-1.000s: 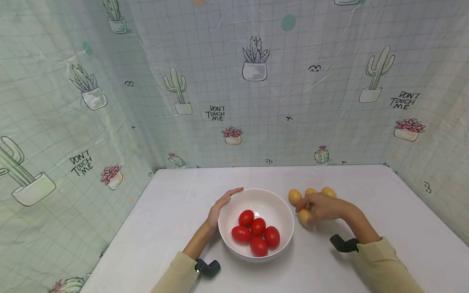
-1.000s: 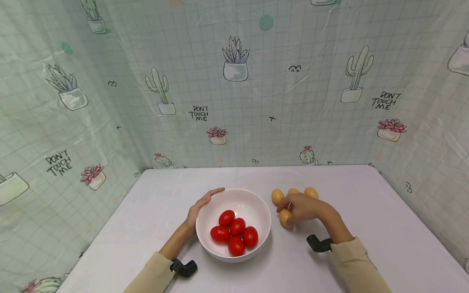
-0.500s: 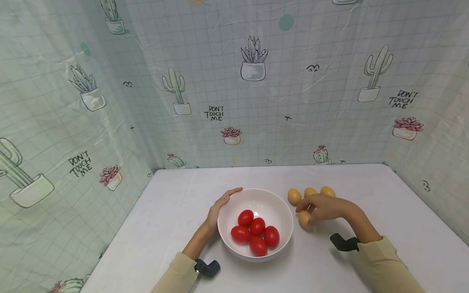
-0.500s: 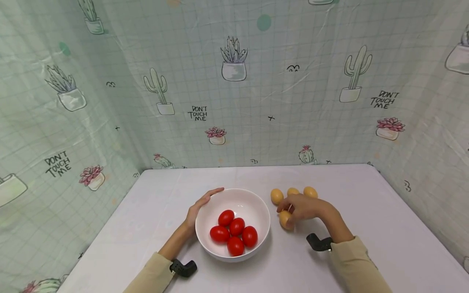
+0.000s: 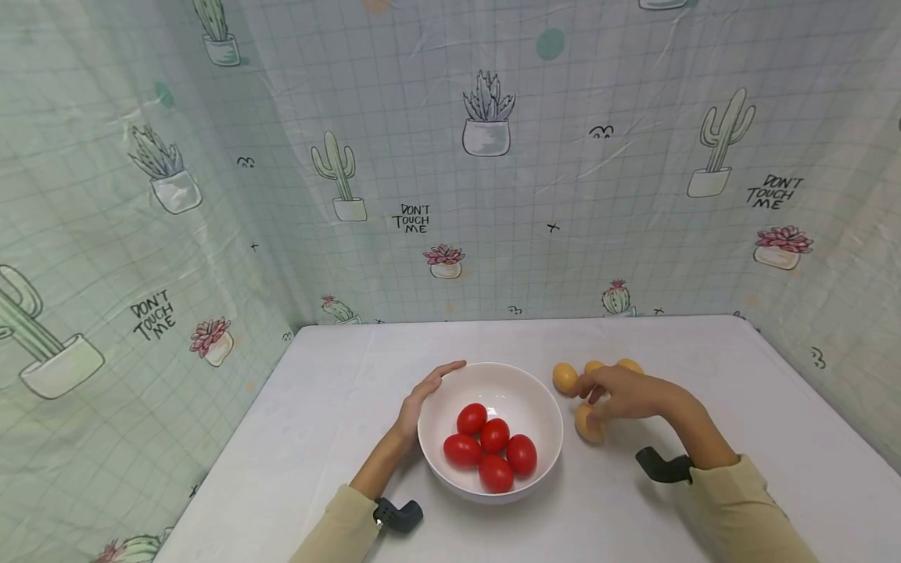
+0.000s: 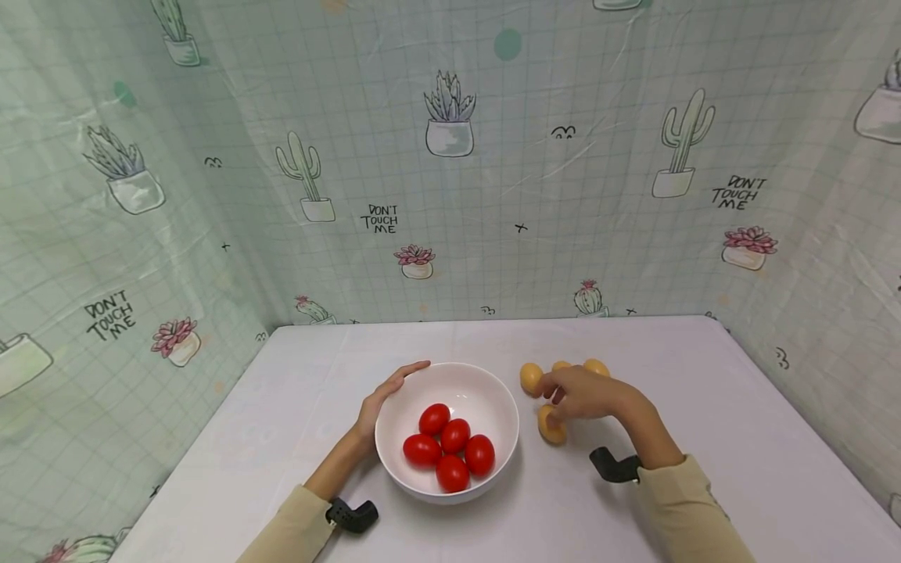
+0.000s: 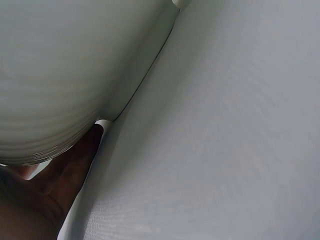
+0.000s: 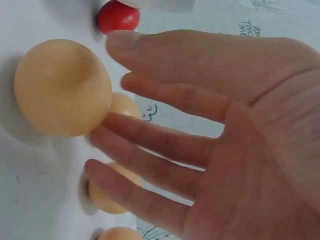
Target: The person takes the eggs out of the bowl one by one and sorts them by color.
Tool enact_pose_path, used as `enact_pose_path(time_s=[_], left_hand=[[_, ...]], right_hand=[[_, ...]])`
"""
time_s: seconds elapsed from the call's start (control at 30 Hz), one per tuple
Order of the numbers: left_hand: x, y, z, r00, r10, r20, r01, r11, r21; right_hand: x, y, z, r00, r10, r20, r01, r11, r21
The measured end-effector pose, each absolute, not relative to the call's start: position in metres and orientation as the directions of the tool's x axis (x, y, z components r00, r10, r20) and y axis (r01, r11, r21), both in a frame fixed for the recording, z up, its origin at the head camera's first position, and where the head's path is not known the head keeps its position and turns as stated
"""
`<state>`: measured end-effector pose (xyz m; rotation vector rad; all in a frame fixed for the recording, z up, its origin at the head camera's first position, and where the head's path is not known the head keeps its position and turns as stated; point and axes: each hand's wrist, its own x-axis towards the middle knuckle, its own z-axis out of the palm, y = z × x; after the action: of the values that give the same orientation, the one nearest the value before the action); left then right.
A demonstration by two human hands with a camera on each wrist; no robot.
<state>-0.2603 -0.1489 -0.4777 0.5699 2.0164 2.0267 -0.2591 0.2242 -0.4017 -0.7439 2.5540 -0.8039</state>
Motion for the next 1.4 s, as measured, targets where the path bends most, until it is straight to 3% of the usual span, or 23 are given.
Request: enact_pose_path(time_s=[0.3,0.67,0.97,1.4], left_hand=[[-0.260,-0.149,-0.478,-0.899,0.422,0.115,0.109,-0.037,0.993],[-0.259,-0.150,-0.478,-0.896,0.427,0.123,0.124,-0.027,0.992],[-0.260,-0.150,-0.479,-0.894,0.430,0.123,0.121,-0.032,0.992],[-0.262,-0.149,-0.477,-0.897,0.426,0.120,0.119,-0.028,0.992]], right_hand=[[-0.261,0.219,-0.397,-0.817,-0.575,0.036,-0.484,0.651,-0.585],[-0.255,0.204,-0.391,-0.821,-0.536,0.194,-0.550,0.654,-0.519],[-0.252,0.188,-0.394,-0.763,-0.529,0.370,-0.645,0.585,-0.493],[-0.249,0.172,-0.397,-0.761,-0.513,0.397,-0.647,0.569,-0.507]])
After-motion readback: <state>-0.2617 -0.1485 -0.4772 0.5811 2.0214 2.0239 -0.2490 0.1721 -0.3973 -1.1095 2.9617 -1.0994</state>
